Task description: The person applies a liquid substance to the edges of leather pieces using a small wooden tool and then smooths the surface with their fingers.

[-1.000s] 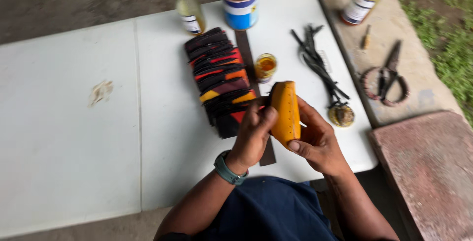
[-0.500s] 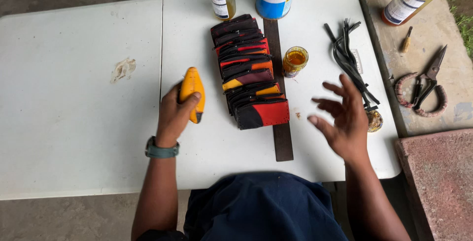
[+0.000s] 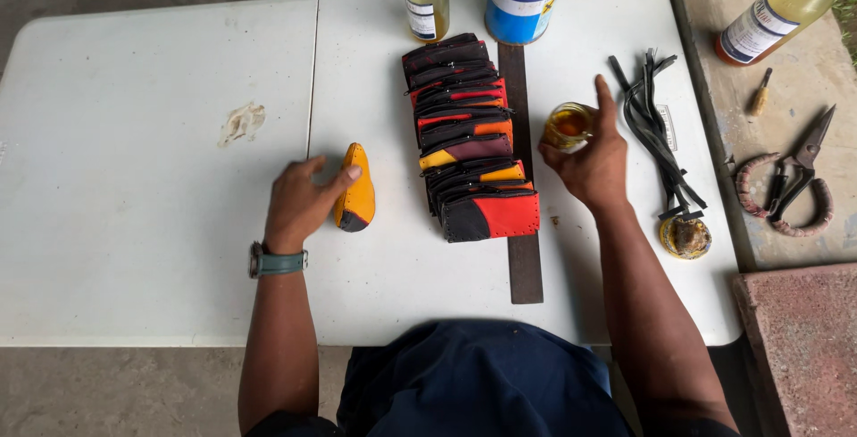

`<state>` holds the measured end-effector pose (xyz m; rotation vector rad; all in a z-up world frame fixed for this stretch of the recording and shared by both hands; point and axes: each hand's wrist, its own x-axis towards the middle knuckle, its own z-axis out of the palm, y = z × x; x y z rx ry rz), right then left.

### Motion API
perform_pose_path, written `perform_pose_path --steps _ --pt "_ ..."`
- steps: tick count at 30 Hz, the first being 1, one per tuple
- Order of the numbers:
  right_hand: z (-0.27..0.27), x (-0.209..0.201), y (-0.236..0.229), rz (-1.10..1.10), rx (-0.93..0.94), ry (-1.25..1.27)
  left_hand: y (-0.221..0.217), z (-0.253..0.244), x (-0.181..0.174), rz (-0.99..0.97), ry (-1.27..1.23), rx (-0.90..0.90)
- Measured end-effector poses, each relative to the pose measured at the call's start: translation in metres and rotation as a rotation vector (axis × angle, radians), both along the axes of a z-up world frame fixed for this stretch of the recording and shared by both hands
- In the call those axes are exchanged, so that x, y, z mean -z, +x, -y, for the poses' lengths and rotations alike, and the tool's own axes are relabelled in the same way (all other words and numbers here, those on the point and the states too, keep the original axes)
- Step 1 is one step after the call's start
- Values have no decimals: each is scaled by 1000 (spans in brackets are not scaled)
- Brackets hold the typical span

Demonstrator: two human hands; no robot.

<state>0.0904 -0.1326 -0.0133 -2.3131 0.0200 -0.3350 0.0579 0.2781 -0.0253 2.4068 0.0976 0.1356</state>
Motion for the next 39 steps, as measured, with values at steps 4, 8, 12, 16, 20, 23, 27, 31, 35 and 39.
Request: perform_pose_path --steps 4,8,12,16,20,23,27,31,35,39 --pt "13 0 -20 -5 63 -39 26 10 -11 283 20 -11" --pt "13 -14 -36 185 32 -137 115 56 -2 295 -120 138" --pt "7 -36 -83 171 21 -82 209 93 23 -42 -94 93" --pt "-29 -51 -99 -22 -197 -194 250 112 42 -6 -36 42" --pt "-64 -56 -80 -150 -244 -215 245 125 34 -90 -145 77" --pt "-78 -48 -67 -202 -240 -161 238 123 26 -63 -218 44" --pt "-83 -37 -57 -233 -246 -115 236 120 35 -91 -367 98" --pt "-84 -33 -52 -218 -250 -110 226 114 42 -219 -440 180" --pt "-94 -29 -53 -236 -250 -114 211 101 34 -280 -417 184" --pt "-113 -27 -57 -272 -267 -140 203 84 28 -281 -468 183"
